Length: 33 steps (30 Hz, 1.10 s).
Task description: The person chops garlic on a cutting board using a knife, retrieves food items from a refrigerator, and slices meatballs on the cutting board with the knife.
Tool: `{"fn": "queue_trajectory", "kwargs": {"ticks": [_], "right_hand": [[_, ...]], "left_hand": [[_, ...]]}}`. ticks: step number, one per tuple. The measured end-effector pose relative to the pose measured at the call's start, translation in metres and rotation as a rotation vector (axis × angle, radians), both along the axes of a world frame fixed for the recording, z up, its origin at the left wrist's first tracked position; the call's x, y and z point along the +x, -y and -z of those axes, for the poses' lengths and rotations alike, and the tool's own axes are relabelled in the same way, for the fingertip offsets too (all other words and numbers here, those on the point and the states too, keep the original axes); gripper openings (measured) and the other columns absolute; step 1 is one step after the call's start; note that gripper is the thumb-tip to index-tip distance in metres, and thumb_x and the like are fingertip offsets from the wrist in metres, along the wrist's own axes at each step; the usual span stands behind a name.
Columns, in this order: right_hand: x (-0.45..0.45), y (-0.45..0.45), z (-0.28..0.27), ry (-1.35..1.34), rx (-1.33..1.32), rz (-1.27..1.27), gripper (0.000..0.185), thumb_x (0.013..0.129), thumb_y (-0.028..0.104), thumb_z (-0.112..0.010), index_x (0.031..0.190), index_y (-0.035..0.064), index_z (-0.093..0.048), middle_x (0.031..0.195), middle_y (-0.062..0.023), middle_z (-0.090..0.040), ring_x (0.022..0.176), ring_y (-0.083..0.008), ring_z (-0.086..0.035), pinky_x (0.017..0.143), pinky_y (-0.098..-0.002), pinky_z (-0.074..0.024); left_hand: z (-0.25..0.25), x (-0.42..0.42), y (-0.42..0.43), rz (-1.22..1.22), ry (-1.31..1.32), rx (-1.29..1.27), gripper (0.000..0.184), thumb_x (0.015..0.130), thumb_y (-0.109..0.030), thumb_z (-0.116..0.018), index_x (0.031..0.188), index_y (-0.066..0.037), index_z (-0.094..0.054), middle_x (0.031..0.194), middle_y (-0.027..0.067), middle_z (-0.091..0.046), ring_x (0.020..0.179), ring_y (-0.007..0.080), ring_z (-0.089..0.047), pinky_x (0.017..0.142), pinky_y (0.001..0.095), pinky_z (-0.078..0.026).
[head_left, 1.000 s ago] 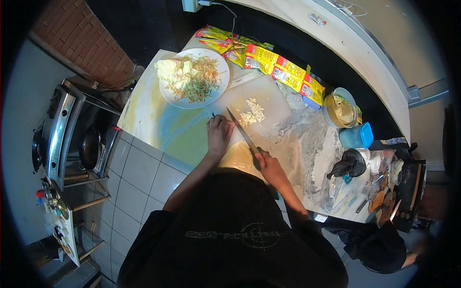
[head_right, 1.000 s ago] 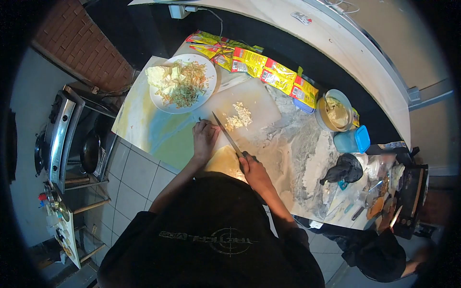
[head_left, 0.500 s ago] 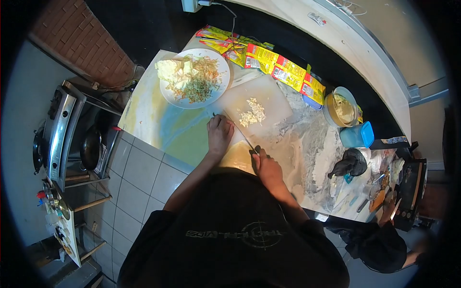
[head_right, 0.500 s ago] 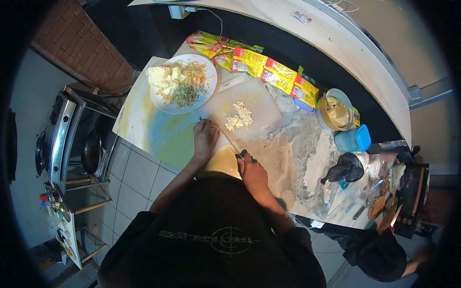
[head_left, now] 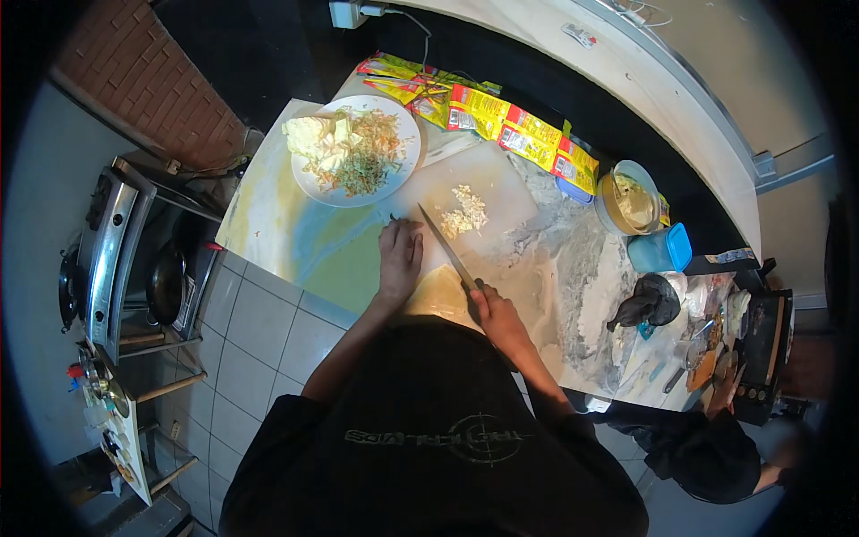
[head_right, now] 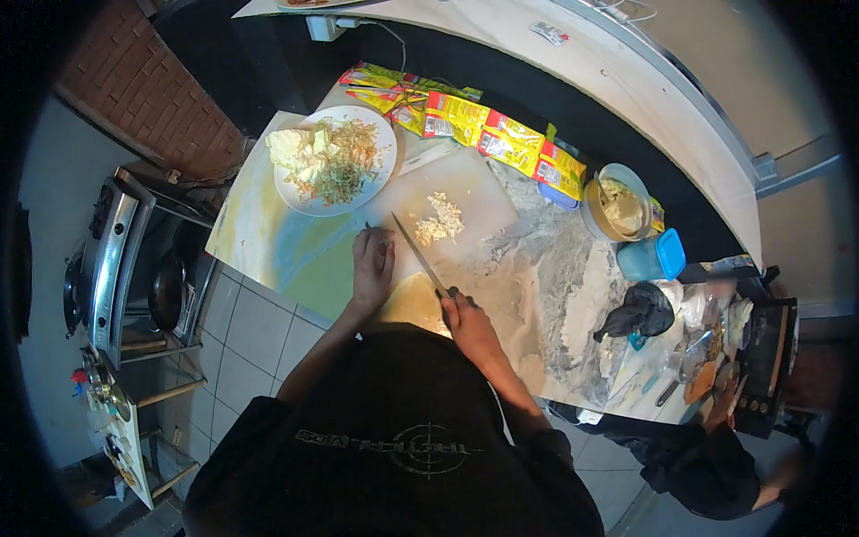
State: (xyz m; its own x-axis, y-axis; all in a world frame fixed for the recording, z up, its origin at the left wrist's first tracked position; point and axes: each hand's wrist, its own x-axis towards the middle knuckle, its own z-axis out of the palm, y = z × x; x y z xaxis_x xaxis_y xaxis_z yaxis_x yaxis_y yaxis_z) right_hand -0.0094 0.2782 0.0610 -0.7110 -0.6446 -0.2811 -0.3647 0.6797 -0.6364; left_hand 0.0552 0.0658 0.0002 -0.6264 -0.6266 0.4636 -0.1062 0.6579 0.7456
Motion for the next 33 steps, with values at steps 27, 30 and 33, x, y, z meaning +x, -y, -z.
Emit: {"fn": "queue_trajectory", "kwargs": {"ticks": [27, 30, 33], "right_hand": [[-0.011, 0.014, 0.012, -0.07, -0.043, 0.082, 0.048, 0.1, 0.043, -0.044, 0.117, 0.0014, -0.062, 0.096, -0.0299, -0.066, 0.095, -0.0483, -0.061, 0.084, -0.05, -0.0496], [-0.018, 0.016, -0.002, -0.045, -0.043, 0.14, 0.043, 0.1, 0.041, -0.046, 0.106, 0.0018, -0.061, 0.086, -0.0268, -0.067, 0.088, -0.0479, -0.062, 0.076, -0.0516, -0.0496], [-0.007, 0.015, -0.024, -0.117, -0.047, 0.169, 0.035, 0.099, 0.037, -0.051, 0.1, 0.0023, -0.057, 0.081, -0.0238, -0.066, 0.082, -0.0457, -0.064, 0.07, -0.0513, -0.0496]], "left_hand": [[-0.015, 0.036, 0.013, 0.006, 0.173, -0.147, 0.069, 0.073, -0.029, -0.081, 0.128, -0.005, -0.048, 0.125, 0.017, -0.049, 0.118, 0.0372, -0.047, 0.101, 0.0473, -0.039], [-0.013, 0.038, 0.013, 0.009, 0.15, -0.106, 0.072, 0.071, -0.026, -0.082, 0.13, -0.005, -0.046, 0.128, 0.0174, -0.046, 0.12, 0.038, -0.046, 0.101, 0.0474, -0.039], [-0.013, 0.041, 0.019, 0.098, 0.118, 0.073, 0.078, 0.07, -0.023, -0.084, 0.133, -0.005, -0.042, 0.132, 0.0195, -0.042, 0.124, 0.04, -0.043, 0.103, 0.0474, -0.038]]}}
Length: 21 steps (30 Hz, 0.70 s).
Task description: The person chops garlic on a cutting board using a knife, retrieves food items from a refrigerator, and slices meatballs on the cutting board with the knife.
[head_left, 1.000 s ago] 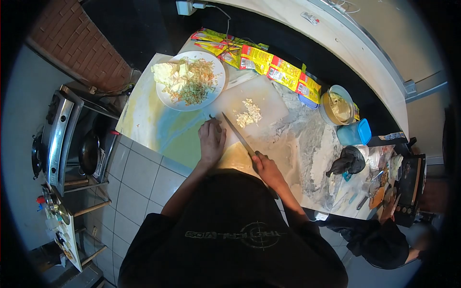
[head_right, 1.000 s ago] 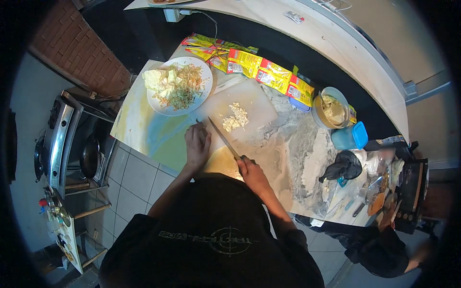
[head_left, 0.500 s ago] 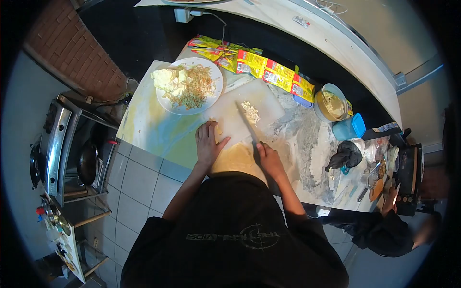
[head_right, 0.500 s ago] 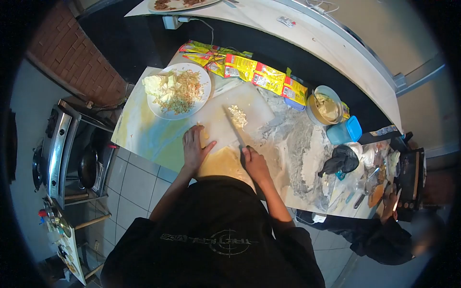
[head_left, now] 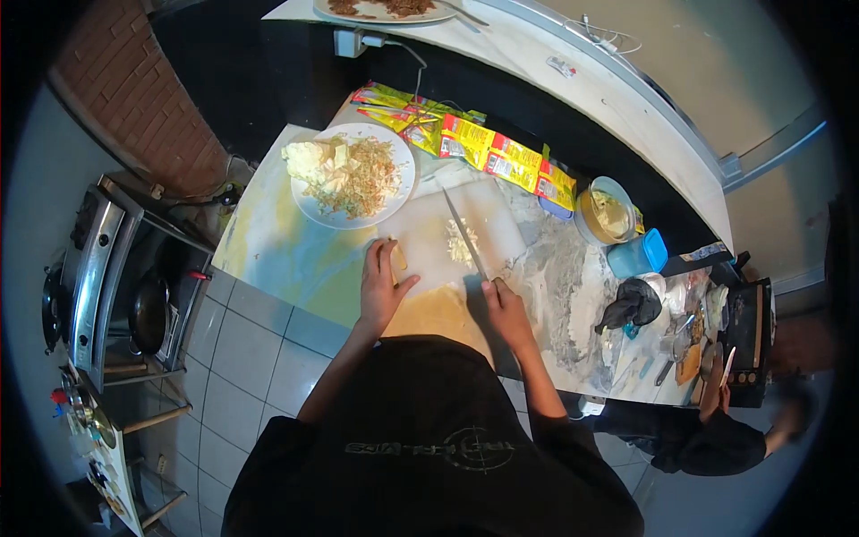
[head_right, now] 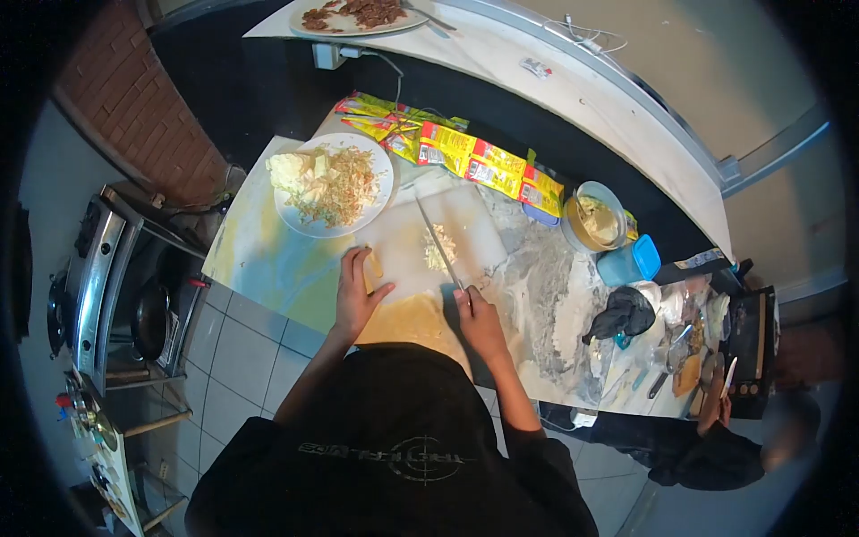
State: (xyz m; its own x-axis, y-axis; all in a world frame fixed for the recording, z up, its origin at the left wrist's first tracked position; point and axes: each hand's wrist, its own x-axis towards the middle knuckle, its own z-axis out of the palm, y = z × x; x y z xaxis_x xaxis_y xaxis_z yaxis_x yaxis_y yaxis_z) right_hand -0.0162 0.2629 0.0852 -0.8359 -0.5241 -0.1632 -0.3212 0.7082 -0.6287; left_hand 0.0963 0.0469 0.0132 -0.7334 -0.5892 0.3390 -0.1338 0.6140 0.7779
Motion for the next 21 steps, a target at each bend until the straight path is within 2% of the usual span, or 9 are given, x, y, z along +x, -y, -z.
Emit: {"fn": "queue_trajectory", "kwargs": {"ticks": [2, 5, 10, 14, 15, 18, 21], "right_hand": [[-0.002, 0.0, -0.005, -0.095, 0.021, 0.02, 0.031, 0.097, 0.034, -0.054, 0.097, 0.0028, -0.055, 0.081, -0.0219, -0.066, 0.079, -0.0441, -0.064, 0.067, -0.0504, -0.0496], [0.003, -0.004, 0.0, -0.44, -0.029, -0.029, 0.025, 0.092, 0.028, -0.063, 0.099, 0.0055, -0.054, 0.088, -0.0153, -0.064, 0.076, -0.038, -0.064, 0.062, -0.0458, -0.0504], [0.016, -0.008, 0.001, -0.482, 0.02, -0.044, 0.026, 0.092, 0.028, -0.063, 0.104, 0.0062, -0.057, 0.086, -0.0139, -0.062, 0.075, -0.0349, -0.064, 0.061, -0.0441, -0.0512], [0.027, -0.009, -0.003, -0.458, 0.082, -0.007, 0.029, 0.091, 0.028, -0.063, 0.11, 0.0064, -0.058, 0.086, -0.0129, -0.062, 0.074, -0.0322, -0.064, 0.06, -0.042, -0.0521], [0.028, -0.009, -0.002, -0.448, 0.079, 0.002, 0.029, 0.091, 0.028, -0.063, 0.11, 0.0064, -0.058, 0.086, -0.0129, -0.062, 0.074, -0.0322, -0.064, 0.06, -0.042, -0.0521], [0.037, -0.013, 0.001, -0.483, 0.152, 0.007, 0.029, 0.091, 0.029, -0.063, 0.107, 0.006, -0.059, 0.085, -0.0121, -0.062, 0.073, -0.0306, -0.065, 0.059, -0.0407, -0.0525], [0.042, -0.014, 0.002, -0.478, 0.131, 0.04, 0.025, 0.09, 0.028, -0.065, 0.101, 0.007, -0.058, 0.082, -0.0121, -0.062, 0.07, -0.0339, -0.064, 0.057, -0.0431, -0.0513]], "left_hand": [[-0.002, 0.0, 0.009, 0.027, -0.012, -0.037, 0.079, 0.071, -0.024, -0.083, 0.135, -0.005, -0.04, 0.134, 0.0206, -0.04, 0.125, 0.0408, -0.042, 0.104, 0.0484, -0.038], [-0.013, 0.003, 0.012, 0.045, 0.006, -0.096, 0.084, 0.072, -0.027, -0.083, 0.138, -0.006, -0.037, 0.137, 0.022, -0.036, 0.127, 0.0412, -0.04, 0.105, 0.0488, -0.037], [-0.042, -0.025, 0.002, 0.058, -0.061, -0.106, 0.094, 0.065, -0.029, -0.088, 0.138, -0.006, -0.034, 0.139, 0.023, -0.033, 0.131, 0.0412, -0.035, 0.108, 0.0499, -0.032], [-0.062, -0.049, -0.01, 0.039, 0.056, -0.253, 0.106, 0.058, -0.044, -0.089, 0.14, -0.007, -0.033, 0.142, 0.0248, -0.028, 0.135, 0.0432, -0.027, 0.111, 0.0589, -0.022], [-0.064, -0.055, -0.012, 0.016, 0.09, -0.334, 0.109, 0.057, -0.049, -0.088, 0.141, -0.007, -0.032, 0.143, 0.0255, -0.026, 0.136, 0.0441, -0.024, 0.111, 0.0624, -0.018], [-0.062, -0.06, -0.019, 0.047, 0.111, -0.338, 0.111, 0.057, -0.054, -0.086, 0.142, -0.008, -0.031, 0.145, 0.0259, -0.023, 0.138, 0.0445, -0.02, 0.111, 0.0661, -0.013], [-0.047, -0.066, -0.02, 0.048, 0.158, -0.343, 0.111, 0.057, -0.059, -0.083, 0.143, -0.009, -0.033, 0.145, 0.0267, -0.026, 0.141, 0.0422, -0.021, 0.11, 0.0665, -0.015]]}}
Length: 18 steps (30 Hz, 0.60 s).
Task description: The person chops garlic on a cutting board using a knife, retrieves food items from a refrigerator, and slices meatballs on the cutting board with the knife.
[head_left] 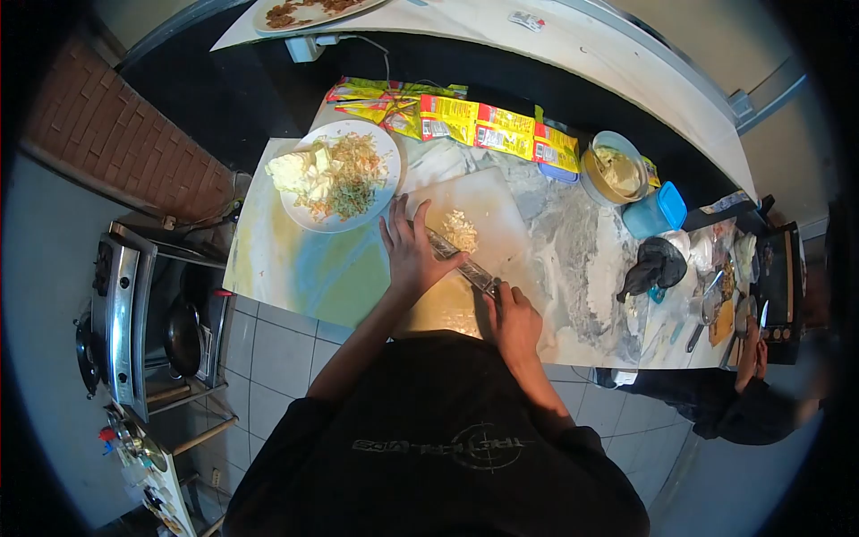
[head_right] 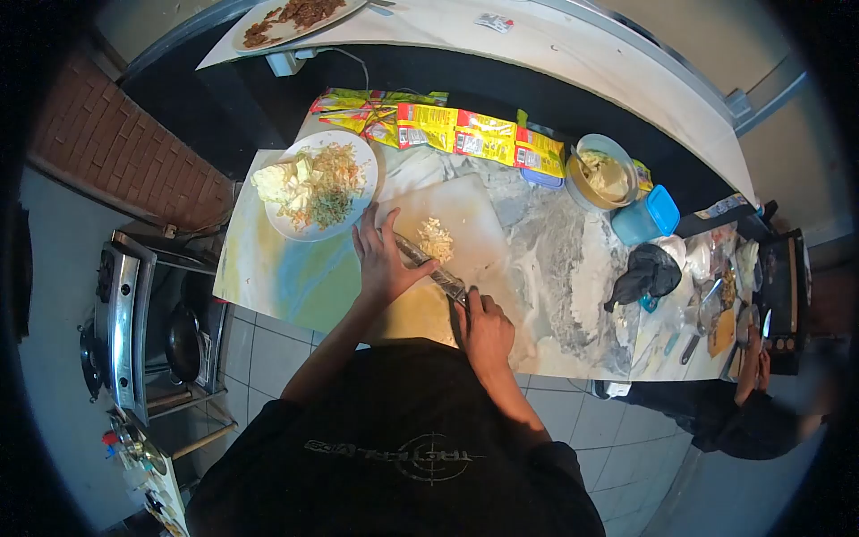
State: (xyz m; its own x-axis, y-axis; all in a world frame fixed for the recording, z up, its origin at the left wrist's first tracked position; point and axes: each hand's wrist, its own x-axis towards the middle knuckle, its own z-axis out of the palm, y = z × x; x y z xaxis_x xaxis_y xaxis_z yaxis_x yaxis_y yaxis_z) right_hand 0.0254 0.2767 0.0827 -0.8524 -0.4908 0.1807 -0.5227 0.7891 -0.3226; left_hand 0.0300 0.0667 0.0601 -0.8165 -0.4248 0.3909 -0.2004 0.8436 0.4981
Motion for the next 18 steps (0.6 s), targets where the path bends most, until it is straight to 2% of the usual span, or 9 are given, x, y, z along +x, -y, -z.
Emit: {"fn": "queue_trajectory", "kwargs": {"ticks": [7, 10, 16, 18], "right_hand": [[-0.006, -0.011, -0.002, 0.018, 0.077, 0.05, 0.03, 0.089, 0.03, -0.065, 0.108, 0.0075, -0.061, 0.083, -0.0111, -0.062, 0.071, -0.031, -0.065, 0.058, -0.041, -0.0524], [-0.006, -0.017, -0.003, 0.03, 0.098, 0.056, 0.031, 0.089, 0.03, -0.065, 0.109, 0.0071, -0.061, 0.083, -0.0109, -0.063, 0.072, -0.0292, -0.065, 0.059, -0.0397, -0.0529], [-0.022, -0.023, -0.008, 0.03, 0.118, 0.032, 0.03, 0.089, 0.03, -0.066, 0.108, 0.0074, -0.061, 0.083, -0.0113, -0.063, 0.071, -0.03, -0.065, 0.058, -0.0399, -0.0525], [-0.026, -0.027, -0.011, 0.04, 0.145, 0.016, 0.029, 0.088, 0.029, -0.066, 0.107, 0.0076, -0.061, 0.083, -0.0112, -0.062, 0.07, -0.0305, -0.064, 0.058, -0.0402, -0.0524]], "left_hand": [[0.016, -0.015, 0.002, 0.014, 0.087, 0.037, 0.109, 0.058, -0.058, -0.083, 0.142, -0.01, -0.032, 0.144, 0.0261, -0.027, 0.141, 0.0409, -0.022, 0.111, 0.0659, -0.015], [0.024, -0.02, 0.008, 0.018, 0.061, 0.037, 0.106, 0.061, -0.053, -0.084, 0.142, -0.01, -0.03, 0.148, 0.0243, -0.023, 0.142, 0.0406, -0.02, 0.111, 0.0654, -0.014], [0.034, -0.027, 0.029, -0.056, 0.034, 0.027, 0.101, 0.065, -0.05, -0.083, 0.142, -0.009, -0.032, 0.146, 0.0242, -0.027, 0.14, 0.0412, -0.022, 0.111, 0.0646, -0.016], [0.035, -0.029, 0.034, -0.042, 0.027, -0.016, 0.093, 0.069, -0.044, -0.082, 0.14, -0.009, -0.033, 0.144, 0.0246, -0.031, 0.138, 0.0421, -0.026, 0.11, 0.063, -0.019]]}}
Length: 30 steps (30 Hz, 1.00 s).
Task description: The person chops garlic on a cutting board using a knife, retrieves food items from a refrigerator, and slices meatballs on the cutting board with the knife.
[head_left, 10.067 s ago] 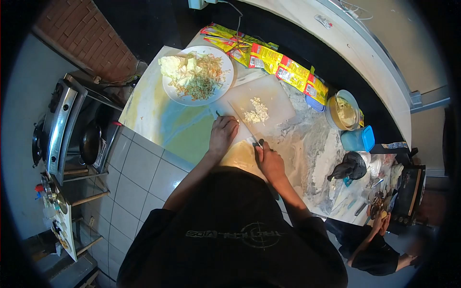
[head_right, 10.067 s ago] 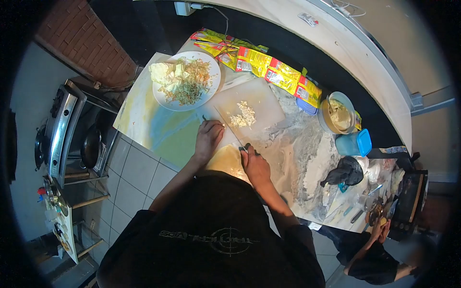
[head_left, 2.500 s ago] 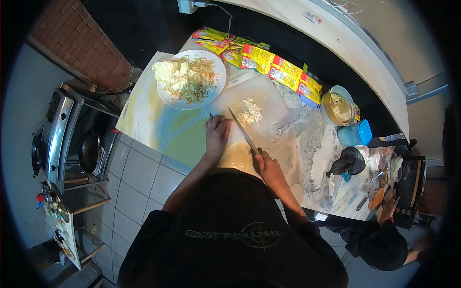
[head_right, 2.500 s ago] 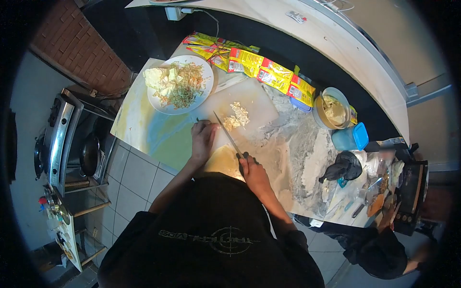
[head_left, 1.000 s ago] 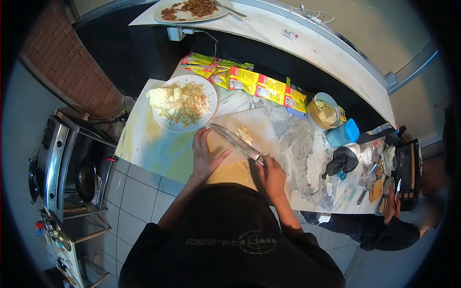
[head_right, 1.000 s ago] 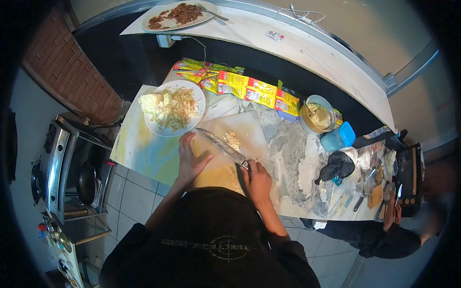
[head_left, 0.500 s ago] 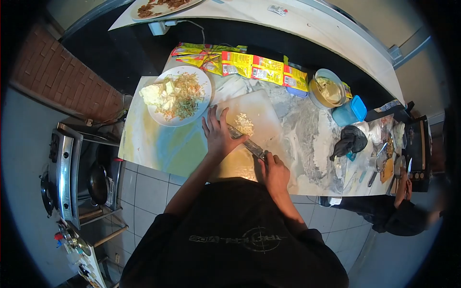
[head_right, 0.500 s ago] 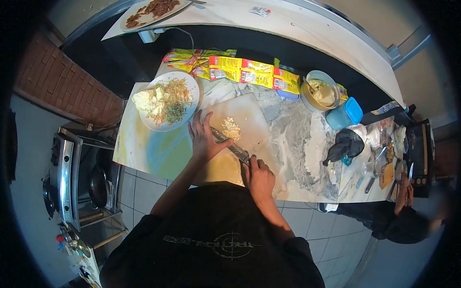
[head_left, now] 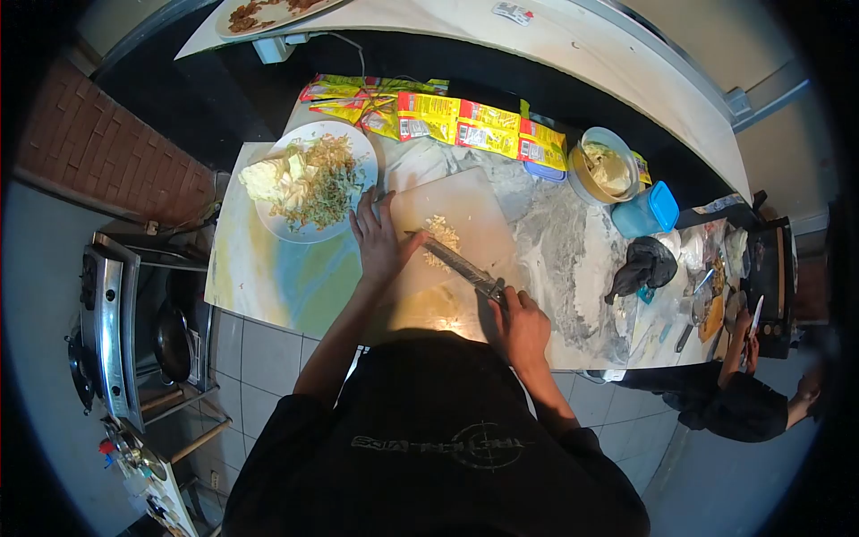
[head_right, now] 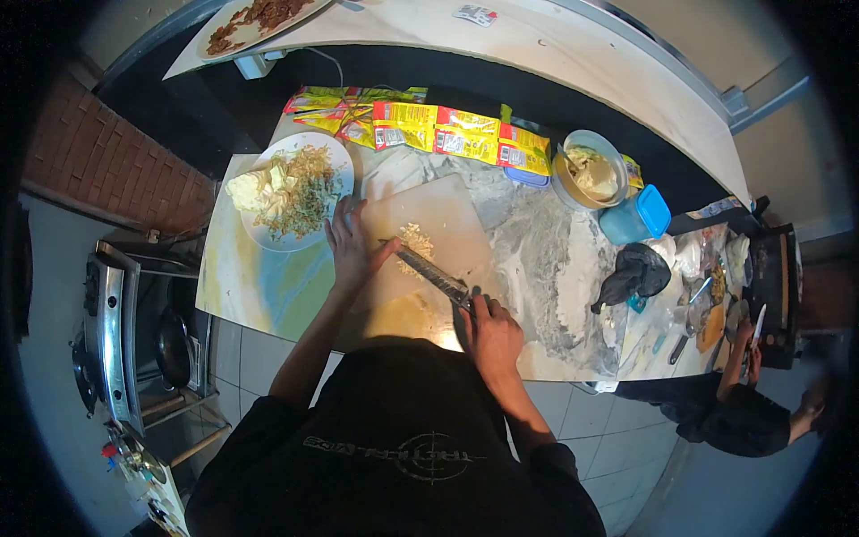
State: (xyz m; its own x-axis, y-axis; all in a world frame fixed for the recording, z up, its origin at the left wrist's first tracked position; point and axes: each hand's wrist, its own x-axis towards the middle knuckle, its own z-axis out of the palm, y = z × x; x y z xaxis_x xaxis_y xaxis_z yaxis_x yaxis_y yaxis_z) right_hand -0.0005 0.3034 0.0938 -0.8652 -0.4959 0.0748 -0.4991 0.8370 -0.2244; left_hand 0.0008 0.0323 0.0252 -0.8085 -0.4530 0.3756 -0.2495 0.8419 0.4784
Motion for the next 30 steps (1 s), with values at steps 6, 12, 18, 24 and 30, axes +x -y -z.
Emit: {"fn": "queue_trajectory", "kwargs": {"ticks": [6, 12, 18, 24, 30], "right_hand": [[-0.012, -0.02, -0.004, 0.16, -0.193, 0.048, 0.027, 0.091, 0.027, -0.065, 0.102, 0.0038, -0.058, 0.085, -0.0178, -0.066, 0.068, -0.0367, -0.065, 0.058, -0.0455, -0.0502], [-0.024, -0.017, 0.004, 0.452, -0.372, 0.205, 0.018, 0.094, 0.014, -0.058, 0.104, 0.0005, -0.054, 0.092, -0.0227, -0.066, 0.077, -0.0418, -0.064, 0.063, -0.048, -0.0493], [-0.033, 0.008, 0.04, 0.216, -0.286, 0.083, 0.025, 0.093, 0.01, -0.056, 0.113, -0.0012, -0.048, 0.102, -0.026, -0.06, 0.091, -0.0451, -0.061, 0.074, -0.0516, -0.0498], [-0.044, 0.027, 0.051, 0.066, -0.239, 0.086, 0.029, 0.09, 0.011, -0.058, 0.116, -0.0007, -0.049, 0.109, -0.024, -0.054, 0.098, -0.0427, -0.057, 0.082, -0.051, -0.0488], [-0.015, 0.053, 0.002, 0.016, -0.484, -0.099, 0.035, 0.089, 0.013, -0.059, 0.121, -0.0006, -0.052, 0.119, -0.024, -0.052, 0.11, -0.0434, -0.051, 0.097, -0.0506, -0.0407]], "left_hand": [[0.004, -0.001, 0.016, -0.012, -0.121, 0.083, 0.042, 0.079, -0.021, -0.075, 0.115, -0.007, -0.057, 0.139, 0.0191, -0.039, 0.13, 0.0388, -0.036, 0.107, 0.051, -0.031], [0.019, 0.01, 0.004, 0.055, -0.189, 0.153, 0.029, 0.08, -0.012, -0.072, 0.106, -0.006, -0.063, 0.128, 0.0164, -0.049, 0.121, 0.0369, -0.046, 0.104, 0.0474, -0.035], [0.006, 0.04, -0.028, 0.071, -0.194, 0.221, 0.033, 0.083, -0.007, -0.067, 0.113, -0.002, -0.058, 0.124, 0.0184, -0.052, 0.118, 0.0387, -0.048, 0.103, 0.0496, -0.036], [0.023, 0.07, -0.012, 0.251, -0.141, 0.305, 0.049, 0.081, -0.009, -0.071, 0.124, 0.001, -0.048, 0.123, 0.0208, -0.052, 0.114, 0.0375, -0.05, 0.095, 0.0465, -0.041], [0.017, 0.081, -0.01, 0.213, -0.215, 0.914, 0.047, 0.091, -0.02, -0.064, 0.13, -0.001, -0.046, 0.132, 0.0166, -0.05, 0.116, 0.0284, -0.052, 0.091, 0.0366, -0.045]]}}
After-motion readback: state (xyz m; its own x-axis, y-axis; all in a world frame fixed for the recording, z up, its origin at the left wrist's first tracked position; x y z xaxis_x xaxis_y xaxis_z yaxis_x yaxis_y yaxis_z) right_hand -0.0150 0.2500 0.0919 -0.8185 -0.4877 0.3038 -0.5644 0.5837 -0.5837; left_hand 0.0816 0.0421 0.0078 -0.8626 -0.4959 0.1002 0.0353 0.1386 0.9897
